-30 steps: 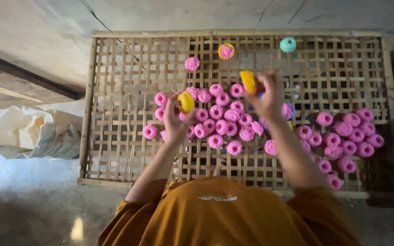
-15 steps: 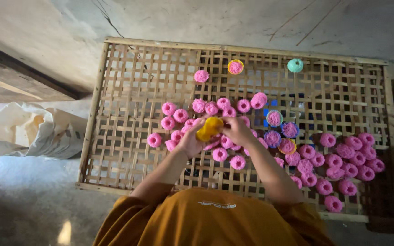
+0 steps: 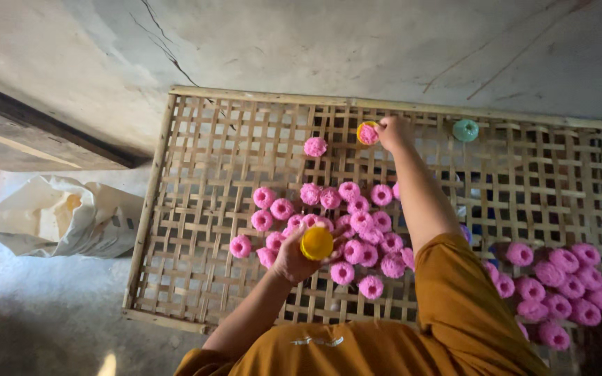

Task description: The person removes pink candle cores from colorful plastic molds and places the cores on a bamboo tray. The person then arranges the pink cores into neat rows on the tray while discarding the empty molds into a green bucket.

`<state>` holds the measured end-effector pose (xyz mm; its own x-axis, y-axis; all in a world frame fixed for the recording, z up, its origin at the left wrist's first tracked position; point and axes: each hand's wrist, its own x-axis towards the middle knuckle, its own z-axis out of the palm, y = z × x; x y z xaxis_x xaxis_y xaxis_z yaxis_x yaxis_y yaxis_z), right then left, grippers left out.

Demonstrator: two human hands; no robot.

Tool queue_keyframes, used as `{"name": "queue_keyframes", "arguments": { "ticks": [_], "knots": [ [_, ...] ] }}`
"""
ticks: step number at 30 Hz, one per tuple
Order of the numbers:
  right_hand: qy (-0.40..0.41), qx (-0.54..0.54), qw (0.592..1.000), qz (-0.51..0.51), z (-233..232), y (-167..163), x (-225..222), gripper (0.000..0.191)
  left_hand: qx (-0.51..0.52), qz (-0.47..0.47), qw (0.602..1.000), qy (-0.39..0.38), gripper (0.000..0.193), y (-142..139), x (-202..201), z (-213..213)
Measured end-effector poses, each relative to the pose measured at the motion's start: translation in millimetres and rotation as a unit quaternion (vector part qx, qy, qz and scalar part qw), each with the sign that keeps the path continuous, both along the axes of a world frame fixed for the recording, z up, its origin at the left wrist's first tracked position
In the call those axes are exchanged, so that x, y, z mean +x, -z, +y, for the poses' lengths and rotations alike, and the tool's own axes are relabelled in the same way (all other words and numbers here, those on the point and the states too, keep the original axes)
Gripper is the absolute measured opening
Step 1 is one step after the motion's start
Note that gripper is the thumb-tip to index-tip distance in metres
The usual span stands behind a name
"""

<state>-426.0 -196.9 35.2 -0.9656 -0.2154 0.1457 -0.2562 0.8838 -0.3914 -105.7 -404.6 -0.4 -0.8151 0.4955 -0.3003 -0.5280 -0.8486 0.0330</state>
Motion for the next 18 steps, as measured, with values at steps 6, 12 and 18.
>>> {"name": "queue_keyframes", "arguments": {
  "ticks": [6, 12, 18],
  "knots": [
    [-0.003, -0.331, 0.861, -0.387, 2, 18, 0, 0.028, -0.010, -0.057, 0.997, -0.045, 0.053, 0, -1, -1],
    [-0.114, -0.261, 0.956, 0.071, 13, 40, 63, 0.033, -0.028, -0.031, 0.995, -0.092, 0.041, 12, -25, 9],
    [-0.160, -0.222, 0.961, 0.048, 35, 45, 112, 0.053, -0.057, -0.045, 0.988, -0.136, 0.050, 11, -59, 24]
  ]
}}
